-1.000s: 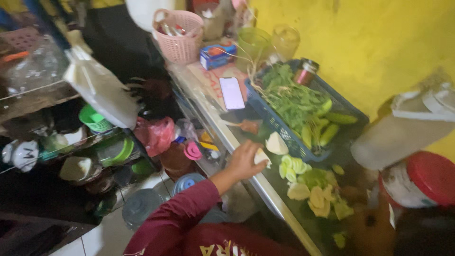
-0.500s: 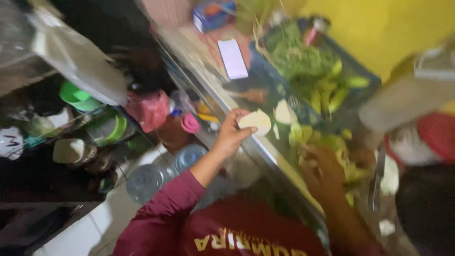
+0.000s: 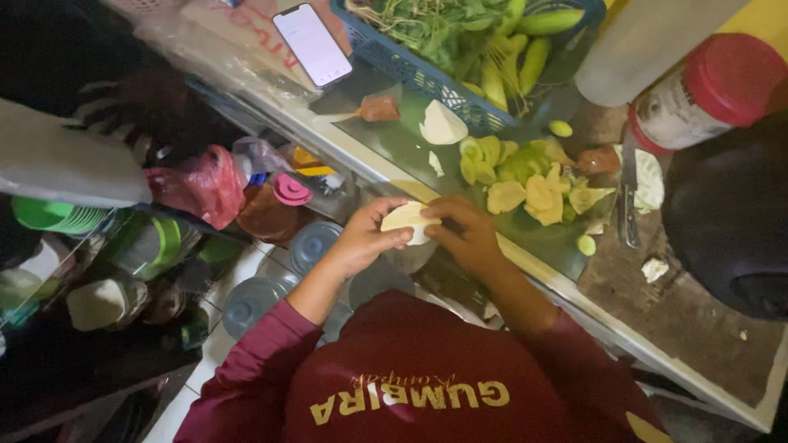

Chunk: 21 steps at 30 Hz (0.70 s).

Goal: The person fries food in a wok, stirs a mixture in a small pan, and slices vegetables on a cutting board. They handle a jar of spices, wash hands at a sink, and use a knife to cut cucumbers and other produce.

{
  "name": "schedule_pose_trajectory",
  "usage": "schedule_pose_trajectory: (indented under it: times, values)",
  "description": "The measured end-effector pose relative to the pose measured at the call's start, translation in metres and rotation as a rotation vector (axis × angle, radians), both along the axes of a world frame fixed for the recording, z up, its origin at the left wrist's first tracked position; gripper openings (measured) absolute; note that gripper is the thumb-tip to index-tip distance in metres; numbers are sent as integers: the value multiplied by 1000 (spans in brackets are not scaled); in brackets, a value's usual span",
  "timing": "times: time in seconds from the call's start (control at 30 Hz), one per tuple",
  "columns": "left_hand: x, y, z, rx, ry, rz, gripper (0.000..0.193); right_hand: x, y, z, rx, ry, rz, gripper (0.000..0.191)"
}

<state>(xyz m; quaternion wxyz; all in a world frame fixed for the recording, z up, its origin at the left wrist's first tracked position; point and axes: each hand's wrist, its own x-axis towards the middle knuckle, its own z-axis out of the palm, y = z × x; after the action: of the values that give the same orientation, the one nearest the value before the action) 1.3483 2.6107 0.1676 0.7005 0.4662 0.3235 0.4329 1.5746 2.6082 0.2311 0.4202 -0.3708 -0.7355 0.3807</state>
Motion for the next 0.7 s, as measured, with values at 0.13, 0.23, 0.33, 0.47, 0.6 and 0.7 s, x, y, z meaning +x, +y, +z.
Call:
schedule_pose_trajectory:
  times: [0.13,0.23,0.33,0.47,0.6,0.7]
  values:
    - [5,10,-7,44,14,75,48,13,-10,0,-57,-128,-138,31]
    - [7,27,-8,128,31,228,48,46,-27,8,32,-425,-286,28]
    - [10,52,-4,383,175,333,46,88,-43,12,102,-592,-481,25]
    - [31,88,7,433,214,365,45,123,-50,4,252,-606,-572,28]
    - [49,101,18,488,314,368,45,126,-49,-6,269,-694,-571,25]
    - [48,99,24,604,549,319,47,123,-52,-5,246,-716,-563,25]
